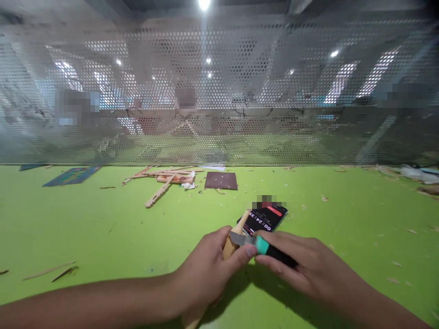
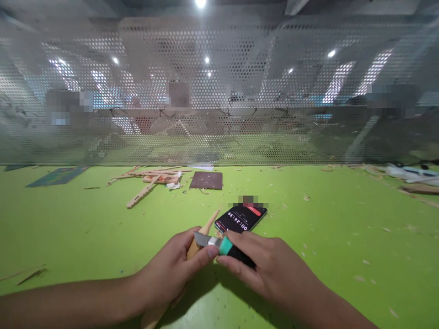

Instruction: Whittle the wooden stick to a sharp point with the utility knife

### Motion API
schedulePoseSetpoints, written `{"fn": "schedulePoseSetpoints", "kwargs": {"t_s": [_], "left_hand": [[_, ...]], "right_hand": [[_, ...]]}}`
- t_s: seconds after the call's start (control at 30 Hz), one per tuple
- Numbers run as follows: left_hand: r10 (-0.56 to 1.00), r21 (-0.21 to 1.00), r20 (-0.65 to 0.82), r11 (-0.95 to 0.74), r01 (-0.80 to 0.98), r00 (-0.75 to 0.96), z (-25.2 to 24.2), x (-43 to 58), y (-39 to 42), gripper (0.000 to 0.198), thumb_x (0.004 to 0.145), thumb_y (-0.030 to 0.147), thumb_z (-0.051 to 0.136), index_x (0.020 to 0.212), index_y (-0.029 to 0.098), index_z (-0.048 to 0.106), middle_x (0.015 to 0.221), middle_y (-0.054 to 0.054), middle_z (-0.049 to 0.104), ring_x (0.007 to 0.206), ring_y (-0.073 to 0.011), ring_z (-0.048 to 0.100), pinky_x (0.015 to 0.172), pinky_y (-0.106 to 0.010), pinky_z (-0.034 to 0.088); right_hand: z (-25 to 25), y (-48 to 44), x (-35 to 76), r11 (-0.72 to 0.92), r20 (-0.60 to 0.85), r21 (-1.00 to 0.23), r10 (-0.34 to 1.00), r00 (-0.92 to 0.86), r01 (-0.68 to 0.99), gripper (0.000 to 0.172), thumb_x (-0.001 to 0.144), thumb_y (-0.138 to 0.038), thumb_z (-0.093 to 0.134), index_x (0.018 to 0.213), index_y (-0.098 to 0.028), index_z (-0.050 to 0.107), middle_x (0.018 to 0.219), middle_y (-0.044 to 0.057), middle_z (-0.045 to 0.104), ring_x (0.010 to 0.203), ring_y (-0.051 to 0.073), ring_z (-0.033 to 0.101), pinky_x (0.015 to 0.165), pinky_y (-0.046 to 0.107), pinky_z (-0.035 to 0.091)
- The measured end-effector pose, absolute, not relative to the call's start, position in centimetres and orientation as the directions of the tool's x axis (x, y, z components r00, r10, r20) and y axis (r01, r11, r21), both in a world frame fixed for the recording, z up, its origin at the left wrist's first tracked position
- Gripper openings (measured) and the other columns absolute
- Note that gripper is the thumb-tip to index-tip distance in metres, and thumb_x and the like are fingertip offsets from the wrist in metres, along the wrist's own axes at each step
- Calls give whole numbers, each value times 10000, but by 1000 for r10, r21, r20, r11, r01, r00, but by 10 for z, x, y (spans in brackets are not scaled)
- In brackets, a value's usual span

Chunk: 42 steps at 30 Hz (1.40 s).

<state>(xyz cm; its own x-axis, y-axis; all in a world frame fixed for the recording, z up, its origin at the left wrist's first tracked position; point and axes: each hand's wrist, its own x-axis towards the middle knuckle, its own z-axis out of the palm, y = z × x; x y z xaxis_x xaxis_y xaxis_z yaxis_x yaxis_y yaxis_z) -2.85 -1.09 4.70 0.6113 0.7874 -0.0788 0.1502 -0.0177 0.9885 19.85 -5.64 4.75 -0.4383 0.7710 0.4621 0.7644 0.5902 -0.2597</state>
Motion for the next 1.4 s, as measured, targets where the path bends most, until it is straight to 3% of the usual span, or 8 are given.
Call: {"fn": "schedulePoseSetpoints", "kwargs": {"t_s": [0.2, 0.33, 0.57, 0.7, 0.9, 1.13, 1.23, 1.4], "left_hand": [[809, 987, -60, -38, 153, 585, 46, -25, -12, 445, 965, 582, 616, 1033, 147, 689, 909, -45, 677, 801, -175, 569, 720, -272, 453], [827, 980, -107, -7, 200, 552, 52, -27, -15, 458, 964, 611, 596, 1014, 160, 655, 788, 2, 609, 613, -116, 472, 526, -231, 376], [817, 981, -193, 181, 76, 543, 47, -26, -9, 468, 968, 694, 529, 931, 228, 514, 621, 96, 429, 394, -61, 329, 327, -181, 296], [767, 981, -139, 195, -21, 626, 44, -25, -3, 407, 989, 622, 563, 912, 231, 480, 596, 91, 491, 380, -78, 464, 361, -196, 451], [795, 978, -196, 198, 61, 574, 52, -28, -1, 334, 998, 551, 590, 989, 227, 510, 631, 96, 467, 405, -46, 371, 330, -131, 309], [759, 981, -195, 164, 107, 622, 51, -29, -2, 371, 963, 581, 635, 1060, 236, 539, 590, 112, 432, 413, -69, 348, 354, -167, 317], [766, 988, -148, 95, 118, 625, 56, -29, -6, 370, 959, 555, 655, 1096, 220, 574, 726, 71, 529, 498, -73, 408, 434, -188, 355], [763, 993, -25, -57, 106, 646, 61, -29, -12, 317, 992, 472, 629, 1129, 187, 610, 899, 5, 608, 716, -123, 499, 655, -241, 421]], "right_hand": [[37, -61, 198, 529, 547, -135, 745, -382, 838, 394, 1113, -424, 401, 1271, -176, 664, 1074, 122, 802, 769, 245, 789, 626, 363, 651], [43, -55, 210, 449, 683, 2, 652, -329, 894, 376, 1098, -389, 464, 1295, -129, 650, 1164, 168, 773, 908, 295, 783, 705, 412, 639], [53, -46, 222, 385, 741, -54, 634, -222, 921, 368, 1063, -391, 558, 1292, -118, 652, 1128, 146, 782, 882, 277, 780, 711, 381, 624], [54, -47, 219, 400, 714, -83, 662, -226, 913, 370, 1073, -405, 529, 1275, -120, 654, 1134, 154, 784, 895, 275, 784, 705, 373, 628], [54, -46, 217, 438, 657, -113, 706, -264, 892, 398, 1085, -409, 492, 1307, -116, 644, 1204, 167, 772, 975, 294, 786, 768, 411, 647], [56, -47, 215, 457, 610, -152, 741, -281, 876, 392, 1095, -404, 459, 1302, -128, 644, 1164, 161, 786, 903, 268, 797, 697, 365, 645], [52, -47, 213, 515, 558, -149, 748, -358, 844, 375, 1104, -409, 435, 1272, -143, 640, 1047, 121, 803, 763, 235, 786, 606, 342, 622], [49, -48, 211, 585, 491, -139, 742, -457, 799, 368, 1108, -429, 418, 1295, -180, 614, 1115, 127, 788, 863, 252, 786, 662, 362, 632]]}}
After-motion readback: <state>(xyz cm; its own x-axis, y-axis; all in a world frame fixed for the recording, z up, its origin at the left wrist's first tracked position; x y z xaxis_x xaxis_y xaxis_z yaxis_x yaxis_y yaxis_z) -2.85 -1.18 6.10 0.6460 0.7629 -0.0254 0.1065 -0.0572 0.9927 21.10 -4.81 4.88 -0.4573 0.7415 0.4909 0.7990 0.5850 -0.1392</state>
